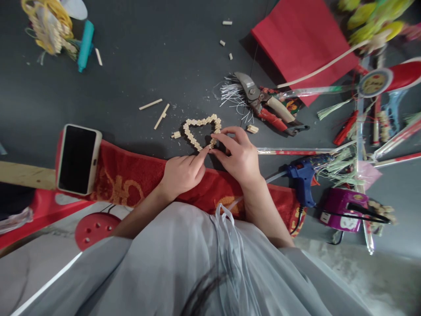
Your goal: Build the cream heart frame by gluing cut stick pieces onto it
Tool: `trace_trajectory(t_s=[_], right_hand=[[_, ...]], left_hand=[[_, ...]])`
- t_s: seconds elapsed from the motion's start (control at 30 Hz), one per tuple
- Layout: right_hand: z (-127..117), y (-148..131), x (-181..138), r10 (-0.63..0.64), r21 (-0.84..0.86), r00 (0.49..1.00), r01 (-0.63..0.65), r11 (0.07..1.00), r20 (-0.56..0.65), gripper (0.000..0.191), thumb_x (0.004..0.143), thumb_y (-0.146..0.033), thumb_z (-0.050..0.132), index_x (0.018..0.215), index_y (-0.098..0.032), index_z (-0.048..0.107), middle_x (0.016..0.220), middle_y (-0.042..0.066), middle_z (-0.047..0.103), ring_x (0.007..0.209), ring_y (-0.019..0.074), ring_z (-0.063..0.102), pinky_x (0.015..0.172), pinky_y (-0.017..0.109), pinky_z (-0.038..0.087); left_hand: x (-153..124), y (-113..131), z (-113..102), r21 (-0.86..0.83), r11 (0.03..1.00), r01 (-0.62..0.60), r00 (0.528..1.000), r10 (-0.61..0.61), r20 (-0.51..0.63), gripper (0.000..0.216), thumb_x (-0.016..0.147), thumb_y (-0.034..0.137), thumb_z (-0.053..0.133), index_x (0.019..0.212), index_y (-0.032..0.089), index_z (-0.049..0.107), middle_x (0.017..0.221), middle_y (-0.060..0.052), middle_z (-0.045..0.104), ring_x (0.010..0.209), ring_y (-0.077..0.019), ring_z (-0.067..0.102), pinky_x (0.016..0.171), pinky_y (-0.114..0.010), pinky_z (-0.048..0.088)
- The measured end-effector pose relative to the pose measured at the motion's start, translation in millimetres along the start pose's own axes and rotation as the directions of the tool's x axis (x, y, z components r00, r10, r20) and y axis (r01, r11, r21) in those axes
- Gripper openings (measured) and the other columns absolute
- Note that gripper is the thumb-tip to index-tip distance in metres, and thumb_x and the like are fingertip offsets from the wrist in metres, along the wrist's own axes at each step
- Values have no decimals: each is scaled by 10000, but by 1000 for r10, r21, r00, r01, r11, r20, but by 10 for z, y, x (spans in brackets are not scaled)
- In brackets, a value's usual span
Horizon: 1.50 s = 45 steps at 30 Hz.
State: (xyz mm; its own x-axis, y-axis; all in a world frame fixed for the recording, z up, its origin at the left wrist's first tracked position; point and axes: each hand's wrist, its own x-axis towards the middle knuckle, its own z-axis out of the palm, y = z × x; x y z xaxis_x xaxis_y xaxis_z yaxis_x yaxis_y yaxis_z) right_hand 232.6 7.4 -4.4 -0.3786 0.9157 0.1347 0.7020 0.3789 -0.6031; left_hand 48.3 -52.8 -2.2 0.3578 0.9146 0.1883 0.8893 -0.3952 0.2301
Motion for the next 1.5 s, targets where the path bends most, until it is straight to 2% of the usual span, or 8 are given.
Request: trace_trajectory(t_s=[0.3, 0.5, 0.8, 1.0, 1.17, 1.33, 1.5], right_hand=[[11, 4, 4, -14, -18, 1000, 14, 1000, -17, 236, 941, -304, 650, 1153, -234, 726, 1175, 83, 666, 709, 129, 633, 661, 297, 557], [2, 0, 3, 5, -23, 1000, -5, 1000, 15, 258, 927, -301, 655, 1171, -237, 710, 1201, 88, 650, 717, 137, 629, 664, 319, 565], [10, 4, 4, -22, -45, 1000, 21, 999, -21, 232, 930, -264, 644, 1147, -235, 720, 1172, 77, 675, 699, 127, 635, 643, 298, 570], [11, 5, 1, -15, -36, 1000, 15, 999, -14, 240, 925, -270, 658, 1154, -239, 723, 1180, 77, 671, 710, 130, 638, 665, 306, 575], [15, 3, 2, -22, -28, 999, 21, 999, -26, 249, 910, -237, 671, 1151, -222, 731, 1169, 84, 671, 697, 131, 628, 646, 302, 559], [15, 16, 1, -27, -35, 999, 27, 999, -17, 257, 911, -226, 677, 1162, -222, 736, 1168, 86, 670, 717, 130, 641, 662, 287, 556], [12, 45, 1, -37, -4, 999, 37, 999, -24, 243, 922, -267, 678, 1155, -232, 740, 1149, 76, 675, 716, 123, 634, 668, 283, 555]], left_hand=[[2, 3, 25, 52, 999, 4, 999, -1, -44, 405, 943, 185, 488, 1305, 136, 662, 726, -43, 761, 561, -159, 671, 525, -285, 412], [6, 12, 20, 44, 999, 27, 1000, -27, 5, 409, 944, 198, 486, 1313, 154, 656, 723, -47, 760, 566, -162, 680, 523, -282, 413], [17, 27, 26, 91, 995, 41, 999, -42, 19, 408, 956, 208, 465, 1319, 142, 639, 728, -45, 766, 557, -160, 681, 512, -281, 405], [62, 60, 24, 145, 989, 35, 997, -24, -73, 389, 937, 176, 477, 1273, 86, 651, 757, -43, 777, 538, -161, 678, 488, -304, 391], [77, 70, 15, 160, 986, 45, 999, -44, -7, 385, 946, 204, 492, 1289, 121, 647, 805, -46, 791, 571, -162, 697, 505, -291, 399], [73, 63, 13, 83, 994, 72, 995, -77, 60, 404, 952, 203, 478, 1320, 127, 626, 805, -73, 786, 605, -181, 714, 512, -289, 411], [73, 61, -7, 117, 991, 62, 995, -71, 75, 398, 966, 214, 447, 1308, 142, 637, 848, -54, 801, 617, -157, 724, 535, -272, 429]])
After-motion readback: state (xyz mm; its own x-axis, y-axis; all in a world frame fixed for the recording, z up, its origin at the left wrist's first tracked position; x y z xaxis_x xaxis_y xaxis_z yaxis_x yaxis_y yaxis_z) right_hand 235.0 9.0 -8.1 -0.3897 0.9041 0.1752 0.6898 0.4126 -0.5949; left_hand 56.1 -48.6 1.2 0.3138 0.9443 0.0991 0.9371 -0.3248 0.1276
